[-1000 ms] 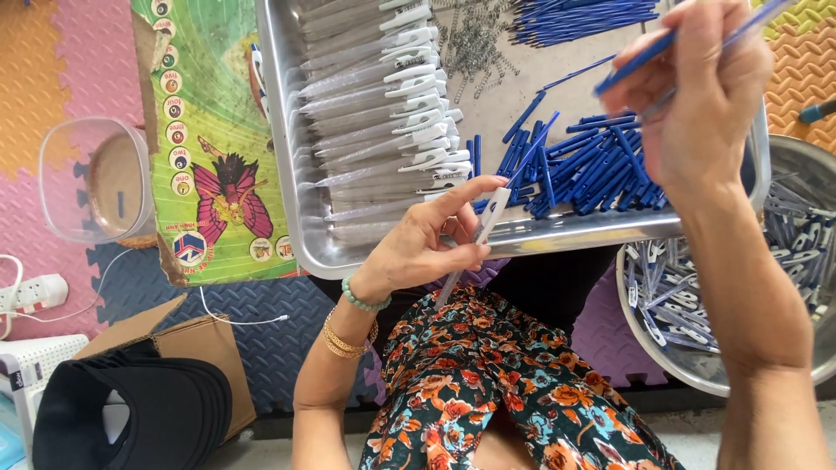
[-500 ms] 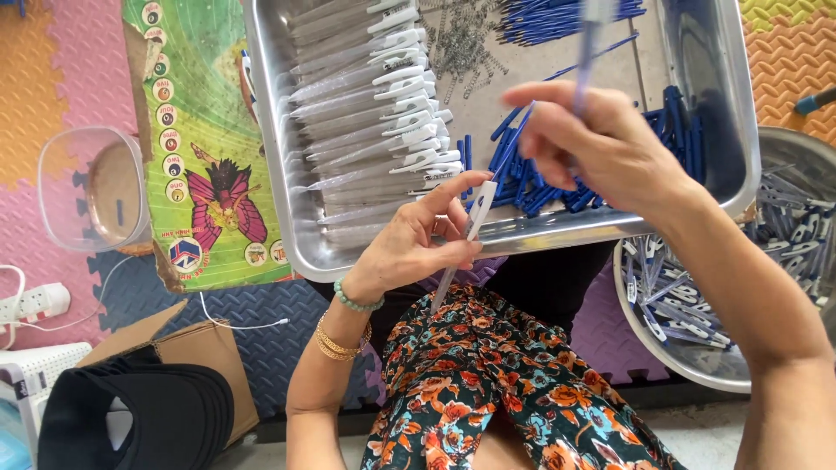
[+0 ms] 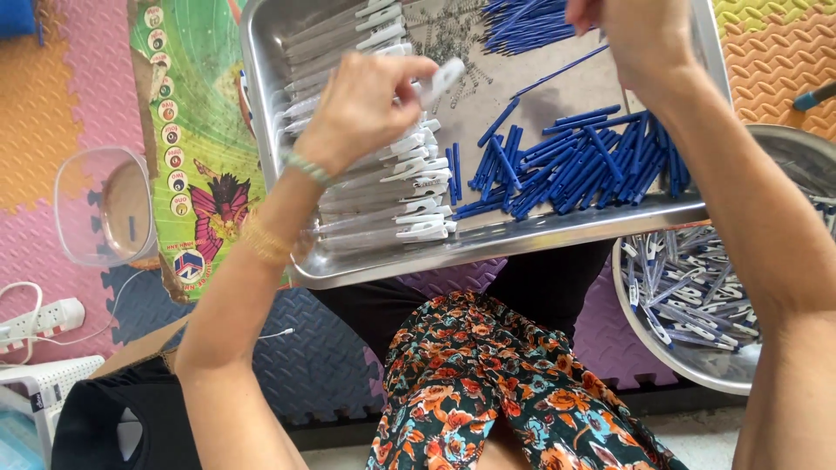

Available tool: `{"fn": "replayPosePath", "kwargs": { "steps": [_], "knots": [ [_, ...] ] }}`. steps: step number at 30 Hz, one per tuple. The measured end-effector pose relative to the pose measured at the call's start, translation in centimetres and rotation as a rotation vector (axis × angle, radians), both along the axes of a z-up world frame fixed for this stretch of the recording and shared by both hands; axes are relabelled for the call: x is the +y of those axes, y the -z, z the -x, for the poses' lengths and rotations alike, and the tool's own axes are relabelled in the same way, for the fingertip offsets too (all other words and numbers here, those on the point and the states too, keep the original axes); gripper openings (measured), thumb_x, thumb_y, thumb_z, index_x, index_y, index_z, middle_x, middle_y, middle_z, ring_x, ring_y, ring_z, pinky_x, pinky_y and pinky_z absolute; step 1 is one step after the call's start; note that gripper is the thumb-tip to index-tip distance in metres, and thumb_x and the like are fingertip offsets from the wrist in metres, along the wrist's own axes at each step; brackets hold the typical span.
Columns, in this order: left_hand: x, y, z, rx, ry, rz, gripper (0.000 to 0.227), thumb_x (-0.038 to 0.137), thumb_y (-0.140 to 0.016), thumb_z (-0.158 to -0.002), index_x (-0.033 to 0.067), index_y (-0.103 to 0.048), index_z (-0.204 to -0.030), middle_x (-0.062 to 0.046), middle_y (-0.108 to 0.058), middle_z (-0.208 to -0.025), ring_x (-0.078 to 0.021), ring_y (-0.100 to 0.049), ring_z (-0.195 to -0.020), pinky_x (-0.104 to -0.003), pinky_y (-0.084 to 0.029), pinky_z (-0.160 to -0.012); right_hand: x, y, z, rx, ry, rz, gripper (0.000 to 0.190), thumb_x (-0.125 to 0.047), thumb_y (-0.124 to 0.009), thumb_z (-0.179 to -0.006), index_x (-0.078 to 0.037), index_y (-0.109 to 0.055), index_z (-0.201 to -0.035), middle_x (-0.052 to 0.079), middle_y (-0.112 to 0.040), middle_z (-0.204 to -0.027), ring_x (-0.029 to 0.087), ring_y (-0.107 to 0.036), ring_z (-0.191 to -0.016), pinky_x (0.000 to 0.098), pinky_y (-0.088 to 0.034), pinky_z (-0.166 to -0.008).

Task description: Assembling ballpoint pens by inserting ink refills into barrels and attaching caps.

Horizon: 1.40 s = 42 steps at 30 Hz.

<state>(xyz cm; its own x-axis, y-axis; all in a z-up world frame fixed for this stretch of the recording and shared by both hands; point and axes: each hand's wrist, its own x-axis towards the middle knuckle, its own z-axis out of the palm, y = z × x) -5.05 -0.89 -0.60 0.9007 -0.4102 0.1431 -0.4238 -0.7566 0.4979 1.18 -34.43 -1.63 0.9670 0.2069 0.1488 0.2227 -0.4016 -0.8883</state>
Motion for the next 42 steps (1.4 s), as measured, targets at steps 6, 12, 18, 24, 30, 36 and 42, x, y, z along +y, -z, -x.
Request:
{"fn": "replayPosePath", "kwargs": {
  "steps": [6, 12, 18, 24, 30, 36, 42],
  "knots": [
    [-1.9, 3.4, -5.2, -0.565, -0.364, -0.587, 0.021, 0.017, -0.082, -0.09, 0.011, -0.077, -0.07, 0.001, -0.064, -0.06, -0.0082, -0.048, -0.046, -0.03, -0.04, -0.038, 0.8, -0.3, 0.6, -0.393, -0.201, 0.19, 0.031, 0.013, -0.06, -0.132, 0.007, -0.081, -0.11, 0.012, -0.076, -0.092, 0.017, -0.068, -0.073, 0.0267, -0.054, -0.062],
    [-1.2, 1.9, -3.3, -0.724, -0.298, -0.653, 0.011, 0.013, -0.087, -0.081, 0.0119, -0.08, -0.072, -0.002, -0.073, -0.08, -0.0131, -0.058, -0.064, -0.032, -0.054, -0.057, 0.1, 0.9, -0.3, -0.461, -0.213, 0.236, 0.029, 0.018, -0.065, -0.128, 0.006, -0.084, -0.111, 0.011, -0.076, -0.09, 0.014, -0.047, -0.053, 0.0245, -0.032, -0.045],
    [2.2, -0.4, 0.9, -0.385, -0.1, -0.281, 0.015, 0.005, -0.079, -0.1, 0.0157, -0.088, -0.102, -0.005, -0.065, -0.081, -0.016, -0.057, -0.062, -0.034, -0.054, -0.053, -2.0, 0.4, -0.7, 0.067, 0.043, 0.173, 0.025, -0.017, -0.055, -0.13, -0.009, -0.079, -0.129, 0.005, -0.079, -0.107, 0.008, -0.071, -0.084, 0.0196, -0.058, -0.067],
    [3.1, -0.6, 7.6, -0.053, -0.117, -0.18, 0.024, 0.007, -0.085, -0.091, 0.0198, -0.09, -0.111, -0.001, -0.083, -0.086, -0.0124, -0.064, -0.06, -0.029, -0.059, -0.06, -5.2, 2.9, -1.9, 0.27, 0.004, 0.073, 0.034, -0.031, -0.051, -0.136, -0.01, -0.075, -0.125, 0.0, -0.073, -0.102, 0.002, -0.065, -0.088, 0.0127, -0.054, -0.076],
    [2.6, -0.8, 12.6, -0.03, -0.143, -0.12, 0.025, 0.008, -0.084, -0.088, 0.0236, -0.087, -0.108, 0.004, -0.078, -0.104, -0.0183, -0.069, -0.068, -0.037, -0.059, -0.071, -6.2, 2.1, -0.6, 0.165, -0.097, 0.057, 0.026, -0.008, -0.049, -0.137, 0.009, -0.065, -0.146, 0.019, -0.071, -0.123, 0.018, -0.072, -0.096, 0.0248, -0.064, -0.081],
    [2.1, 0.8, 14.4, -0.002, -0.123, -0.112, 0.024, 0.011, -0.083, -0.09, 0.0224, -0.086, -0.111, 0.006, -0.078, -0.106, -0.0171, -0.072, -0.079, -0.036, -0.061, -0.075, -5.1, -1.4, 4.7, -0.081, -0.25, 0.121, 0.03, 0.019, -0.044, -0.13, 0.029, -0.049, -0.158, 0.04, -0.069, -0.134, 0.039, -0.072, -0.096, 0.0375, -0.056, -0.07],
    [3.1, -0.7, 16.1, -0.069, -0.222, 0.065, 0.04, 0.008, -0.082, -0.094, 0.007, -0.079, -0.134, -0.011, -0.072, -0.134, -0.0293, -0.068, -0.115, -0.041, -0.054, -0.101, -3.9, -2.0, 8.5, -0.16, -0.317, 0.114, 0.033, 0.021, -0.047, -0.128, 0.024, -0.05, -0.161, 0.041, -0.07, -0.129, 0.044, -0.075, -0.106, 0.0399, -0.061, -0.074]
  ]
}}
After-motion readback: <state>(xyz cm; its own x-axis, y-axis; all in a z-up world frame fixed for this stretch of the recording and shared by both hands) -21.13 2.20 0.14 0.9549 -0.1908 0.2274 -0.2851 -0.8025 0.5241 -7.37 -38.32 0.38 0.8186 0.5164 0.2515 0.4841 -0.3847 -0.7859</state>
